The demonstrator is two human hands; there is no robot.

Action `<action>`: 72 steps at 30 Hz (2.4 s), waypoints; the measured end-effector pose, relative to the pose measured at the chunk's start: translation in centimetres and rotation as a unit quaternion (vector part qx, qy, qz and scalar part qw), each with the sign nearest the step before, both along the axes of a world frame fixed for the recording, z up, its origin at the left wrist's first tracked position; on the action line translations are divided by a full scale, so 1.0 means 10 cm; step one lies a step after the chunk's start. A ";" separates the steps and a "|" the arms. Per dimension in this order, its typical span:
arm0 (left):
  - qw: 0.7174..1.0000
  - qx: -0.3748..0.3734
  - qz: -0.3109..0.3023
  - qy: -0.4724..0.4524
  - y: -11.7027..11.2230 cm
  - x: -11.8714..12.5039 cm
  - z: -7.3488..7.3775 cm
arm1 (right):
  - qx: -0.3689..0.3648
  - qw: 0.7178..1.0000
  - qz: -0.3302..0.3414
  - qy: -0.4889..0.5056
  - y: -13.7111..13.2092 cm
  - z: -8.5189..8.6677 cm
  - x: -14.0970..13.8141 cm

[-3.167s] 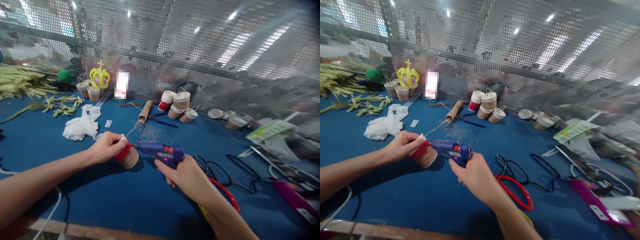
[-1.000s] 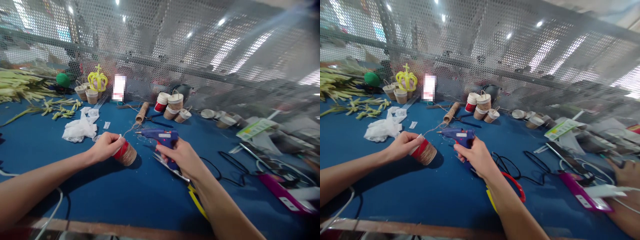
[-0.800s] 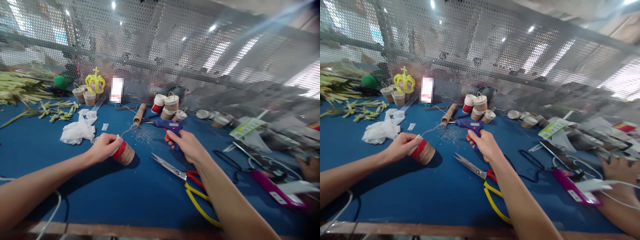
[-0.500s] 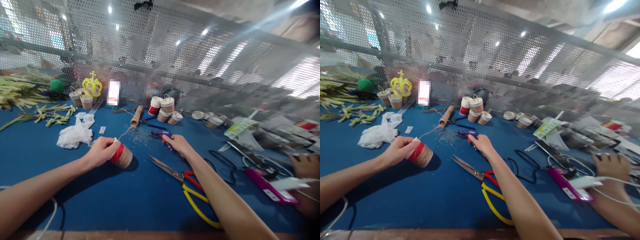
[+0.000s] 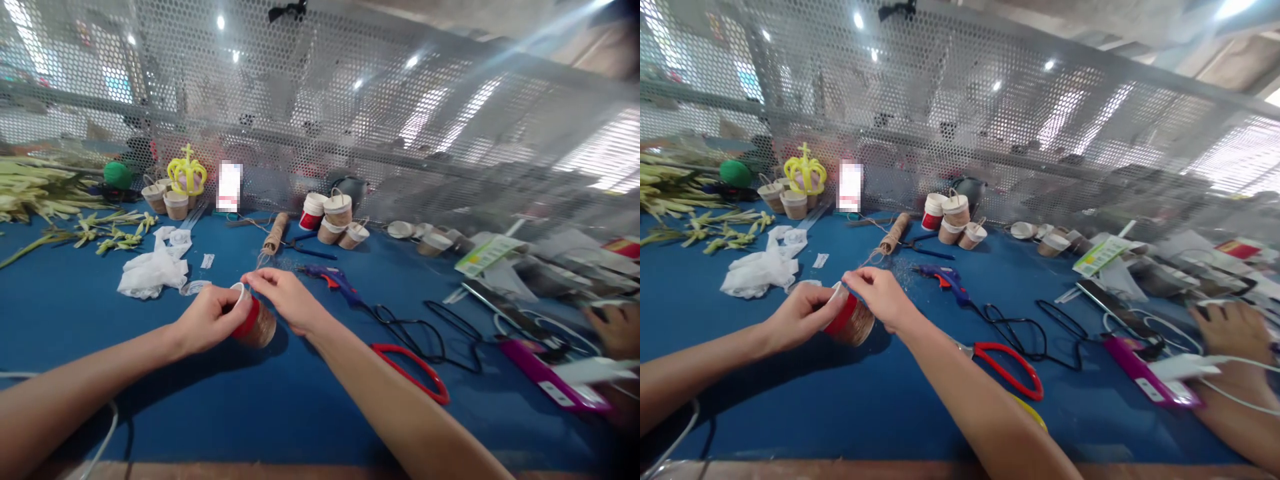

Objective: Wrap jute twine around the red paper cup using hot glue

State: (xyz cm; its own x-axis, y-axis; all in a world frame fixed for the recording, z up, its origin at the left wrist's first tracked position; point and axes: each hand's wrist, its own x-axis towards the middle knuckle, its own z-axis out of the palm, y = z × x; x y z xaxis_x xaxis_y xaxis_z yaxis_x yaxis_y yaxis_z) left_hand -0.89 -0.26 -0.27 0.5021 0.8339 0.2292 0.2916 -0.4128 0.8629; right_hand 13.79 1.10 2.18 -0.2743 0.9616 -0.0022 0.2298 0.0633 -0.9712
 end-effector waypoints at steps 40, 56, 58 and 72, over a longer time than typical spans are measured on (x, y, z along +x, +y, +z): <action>0.953 -0.281 0.009 -0.113 -0.05 0.05 0.10 | 0.100 0.990 -0.095 -0.002 -0.09 -0.04 0.19; 0.962 -0.237 -0.019 -0.132 -0.09 0.01 0.07 | 0.075 0.993 -0.069 -0.058 -0.13 -0.05 0.17; 0.965 -0.229 -0.016 -0.130 -0.09 0.01 0.07 | 0.072 0.993 -0.066 -0.061 -0.13 -0.05 0.17; 0.974 -0.193 -0.009 -0.115 -0.09 0.00 0.04 | 0.086 0.991 -0.062 -0.085 -0.15 -0.04 0.18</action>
